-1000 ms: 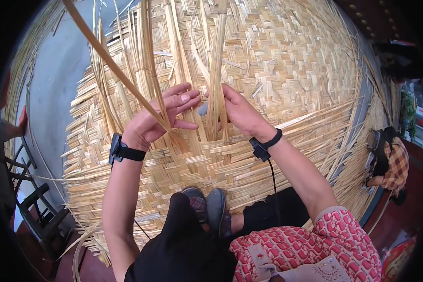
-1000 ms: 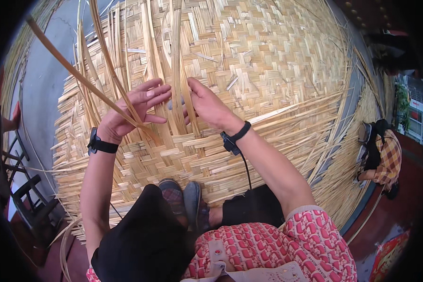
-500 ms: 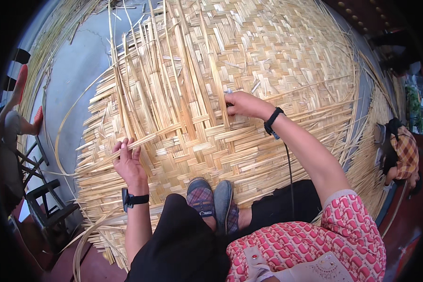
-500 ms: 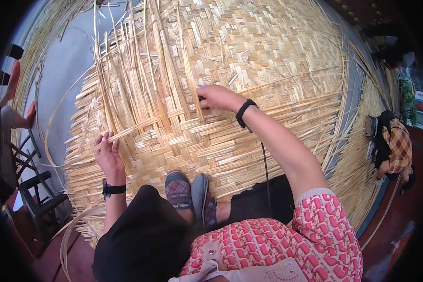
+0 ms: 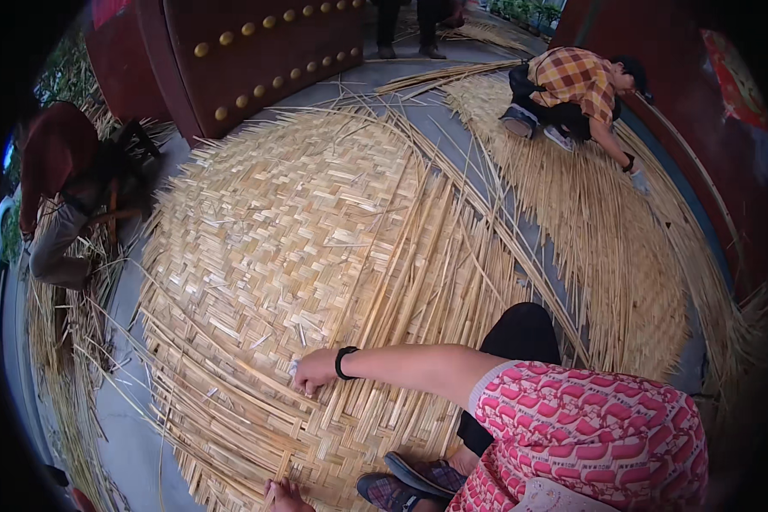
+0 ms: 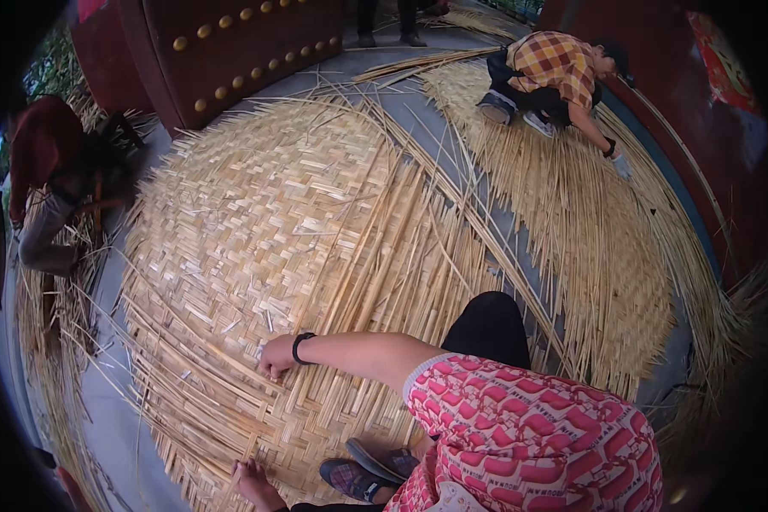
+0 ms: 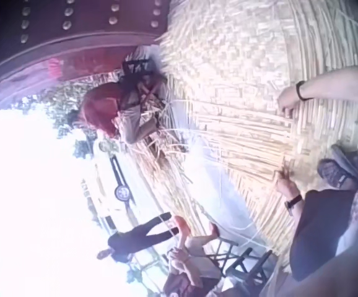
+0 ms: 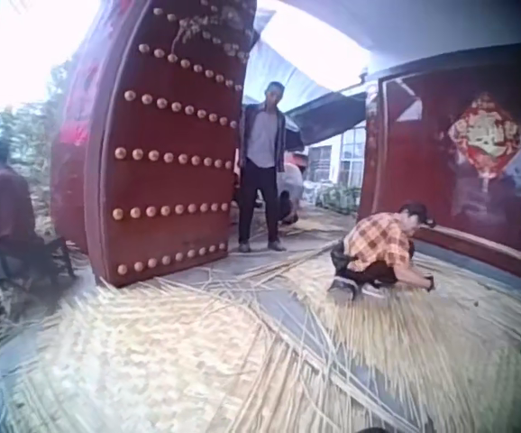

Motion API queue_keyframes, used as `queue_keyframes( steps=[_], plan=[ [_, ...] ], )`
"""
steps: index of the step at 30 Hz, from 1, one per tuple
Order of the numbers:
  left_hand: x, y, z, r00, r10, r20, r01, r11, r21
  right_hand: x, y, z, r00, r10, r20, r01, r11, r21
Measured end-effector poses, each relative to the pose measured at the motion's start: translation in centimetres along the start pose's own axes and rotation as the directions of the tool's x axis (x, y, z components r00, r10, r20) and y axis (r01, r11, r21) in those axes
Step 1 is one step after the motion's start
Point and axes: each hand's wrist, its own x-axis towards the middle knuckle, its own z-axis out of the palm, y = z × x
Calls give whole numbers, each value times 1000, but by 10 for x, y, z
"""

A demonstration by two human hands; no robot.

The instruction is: Weaving thin strips of bamboo into a large circular mat.

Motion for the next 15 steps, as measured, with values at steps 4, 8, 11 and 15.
queue_keyframes(
  steps=[4,8,11,15],
  plan=[
    [-18,21,20,992,-40,-123,39,999,-10,-16,-15,6,993,45,-107,-44,999,15],
    [-31,26,44,979,-91,-185,78,994,-78,-28,-5,-4,994,38,-107,-25,992,124],
    [-23,26,3,962,-74,-264,119,980,160,-23,-12,-3,997,26,-79,-17,993,115],
    [-28,33,1,943,29,-331,-7,998,68,-6,-3,12,996,4,-93,2,997,73]
  ],
)
